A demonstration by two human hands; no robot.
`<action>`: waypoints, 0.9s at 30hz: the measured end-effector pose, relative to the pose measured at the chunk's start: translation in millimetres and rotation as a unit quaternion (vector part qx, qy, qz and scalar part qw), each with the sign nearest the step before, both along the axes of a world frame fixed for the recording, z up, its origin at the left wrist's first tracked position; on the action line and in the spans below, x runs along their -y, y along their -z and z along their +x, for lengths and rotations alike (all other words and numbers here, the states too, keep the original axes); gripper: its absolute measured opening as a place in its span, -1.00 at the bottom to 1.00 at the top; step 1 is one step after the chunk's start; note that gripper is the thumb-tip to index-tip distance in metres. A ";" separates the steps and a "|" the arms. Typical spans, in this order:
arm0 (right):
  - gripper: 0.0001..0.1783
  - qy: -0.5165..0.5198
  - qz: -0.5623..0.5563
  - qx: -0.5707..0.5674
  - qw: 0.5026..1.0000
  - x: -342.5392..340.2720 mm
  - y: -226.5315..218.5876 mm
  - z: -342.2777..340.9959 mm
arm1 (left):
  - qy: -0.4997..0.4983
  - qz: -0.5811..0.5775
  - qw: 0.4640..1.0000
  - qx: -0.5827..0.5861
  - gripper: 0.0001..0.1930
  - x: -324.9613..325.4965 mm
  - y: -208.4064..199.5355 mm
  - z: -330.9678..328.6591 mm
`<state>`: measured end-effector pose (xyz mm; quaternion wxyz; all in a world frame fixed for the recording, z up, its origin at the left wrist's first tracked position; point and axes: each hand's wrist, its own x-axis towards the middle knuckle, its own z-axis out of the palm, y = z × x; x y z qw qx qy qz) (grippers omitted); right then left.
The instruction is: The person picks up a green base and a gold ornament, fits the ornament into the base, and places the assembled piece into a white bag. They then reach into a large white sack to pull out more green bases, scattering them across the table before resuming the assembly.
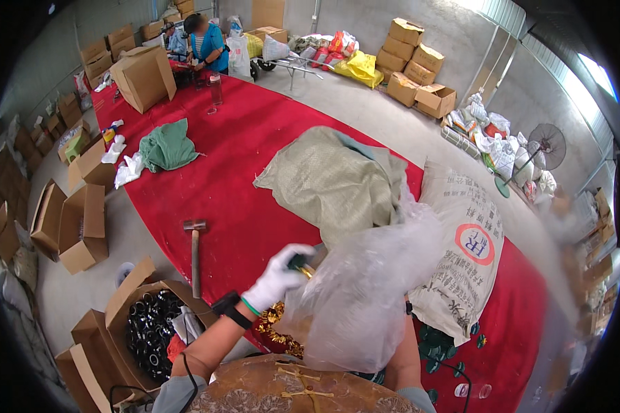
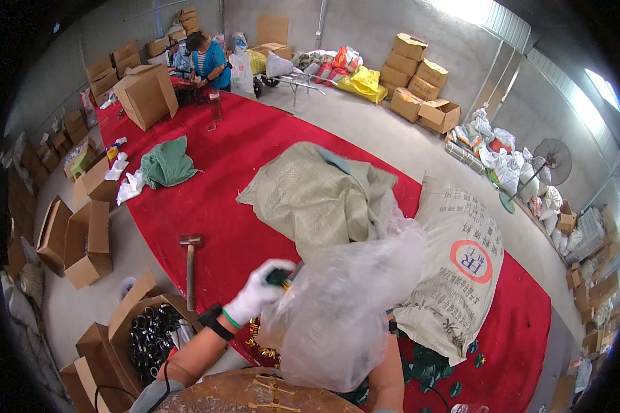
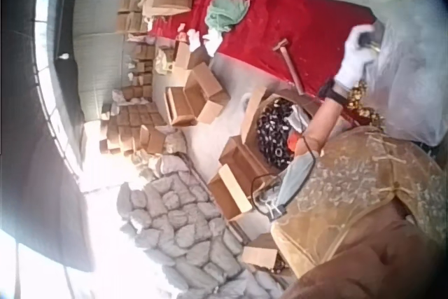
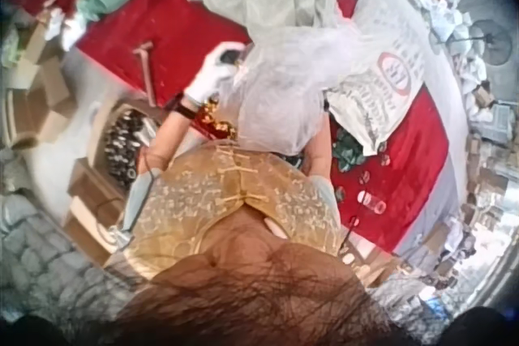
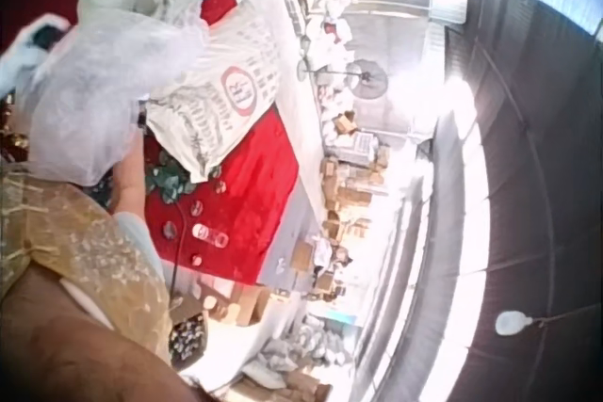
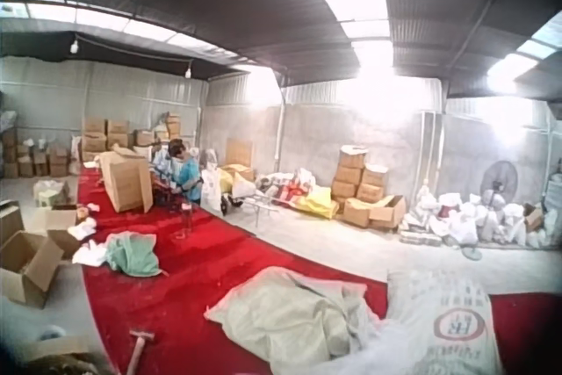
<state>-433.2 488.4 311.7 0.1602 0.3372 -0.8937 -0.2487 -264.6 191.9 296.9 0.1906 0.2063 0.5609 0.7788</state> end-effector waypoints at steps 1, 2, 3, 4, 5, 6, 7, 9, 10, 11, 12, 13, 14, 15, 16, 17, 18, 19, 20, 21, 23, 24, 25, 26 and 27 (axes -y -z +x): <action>-0.64 0.004 -0.006 -0.002 1.000 0.6 -11.8 -2.9 | 0.024 0.055 0.983 0.176 -0.39 15.9 -8.7 -9.0; -0.64 0.007 -0.013 -0.003 1.000 2.6 -23.0 -5.5 | 0.037 0.161 0.967 0.195 -0.36 24.0 -19.6 -17.9; -0.64 0.014 -0.019 -0.001 1.000 1.0 -29.4 -5.7 | 0.053 0.266 0.938 0.217 -0.34 26.6 -28.4 -27.7; -0.64 0.013 -0.029 0.005 0.999 9.7 -34.0 -4.8 | 0.072 0.262 0.945 0.181 -0.30 33.8 -43.7 -35.7; -0.64 0.020 -0.036 0.015 0.999 9.5 -33.0 -1.1 | 0.080 0.258 0.954 0.132 -0.29 28.9 -72.7 -38.8; -0.64 0.024 -0.042 0.030 0.998 12.0 -27.1 4.8 | 0.113 0.259 0.955 0.092 -0.29 25.6 -93.2 -45.6; -0.64 0.030 -0.053 0.059 0.996 10.8 -5.0 20.1 | 0.140 0.238 0.960 0.056 -0.30 18.4 -105.5 -54.0; -0.65 0.030 -0.067 0.087 0.994 24.4 3.8 30.3 | 0.167 0.211 0.963 -0.007 -0.44 6.6 -142.4 -55.5; -0.65 0.035 -0.073 0.099 0.992 26.4 8.6 33.2 | 0.178 0.208 0.962 -0.017 -0.50 -1.8 -157.6 -53.9; -0.65 0.038 -0.079 0.110 0.990 29.3 11.8 34.0 | 0.188 0.208 0.959 -0.032 -0.53 -10.1 -166.5 -52.8; -0.65 0.038 -0.085 0.117 0.989 32.9 13.9 32.1 | 0.183 0.196 0.963 -0.038 -0.53 -12.7 -172.1 -49.2; -0.65 0.039 -0.092 0.124 0.987 37.1 15.7 29.9 | 0.179 0.184 0.966 -0.045 -0.53 -12.7 -175.8 -44.9; -0.65 0.042 -0.097 0.130 0.986 38.4 16.5 27.0 | 0.177 0.185 0.966 -0.042 -0.53 -13.9 -178.3 -41.7; -0.65 0.044 -0.101 0.135 0.985 39.9 16.4 23.7 | 0.182 0.143 0.971 -0.065 -0.42 -14.0 -180.8 -38.8; -0.65 0.047 -0.106 0.140 0.983 41.7 15.6 19.9 | 0.186 0.101 0.973 -0.088 -0.31 -12.9 -181.3 -37.0; -0.65 0.049 -0.110 0.143 0.982 44.6 12.8 15.5 | 0.184 0.102 0.974 -0.088 -0.31 -10.8 -178.8 -35.7; -0.65 0.051 -0.114 0.146 0.981 47.5 9.1 10.5 | 0.189 0.130 0.971 -0.067 -0.40 -8.8 -175.5 -33.3; -0.65 0.053 -0.118 0.148 0.980 50.2 4.6 5.0 | 0.194 0.159 0.967 -0.046 -0.47 -7.1 -172.2 -31.7; -0.65 0.055 -0.123 0.153 0.979 55.2 2.3 1.9 | 0.190 0.147 0.970 -0.028 -0.46 -0.8 -166.5 -29.7; -0.65 0.056 -0.128 0.157 0.978 59.7 -0.5 -1.6 | 0.187 0.148 0.971 -0.027 -0.46 6.0 -161.5 -28.0; -0.65 0.061 -0.136 0.164 0.975 67.0 -7.5 -9.7 | 0.154 0.143 0.978 -0.012 -0.33 21.3 -151.6 -25.1; -0.65 0.067 -0.138 0.168 0.974 72.0 -15.5 -13.7 | 0.134 0.140 0.981 -0.009 -0.34 31.7 -142.4 -23.3; -0.65 0.067 -0.142 0.169 0.973 78.6 -24.6 -19.1 | 0.114 0.137 0.984 -0.003 -0.34 45.1 -129.4 -22.5; -0.65 0.071 -0.144 0.169 0.972 80.2 -33.2 -25.1 | 0.090 0.138 0.986 0.019 -0.34 57.9 -116.7 -19.4; -0.65 0.077 -0.146 0.169 0.972 78.2 -40.7 -31.4 | 0.068 0.141 0.987 0.043 -0.34 69.4 -101.5 -16.5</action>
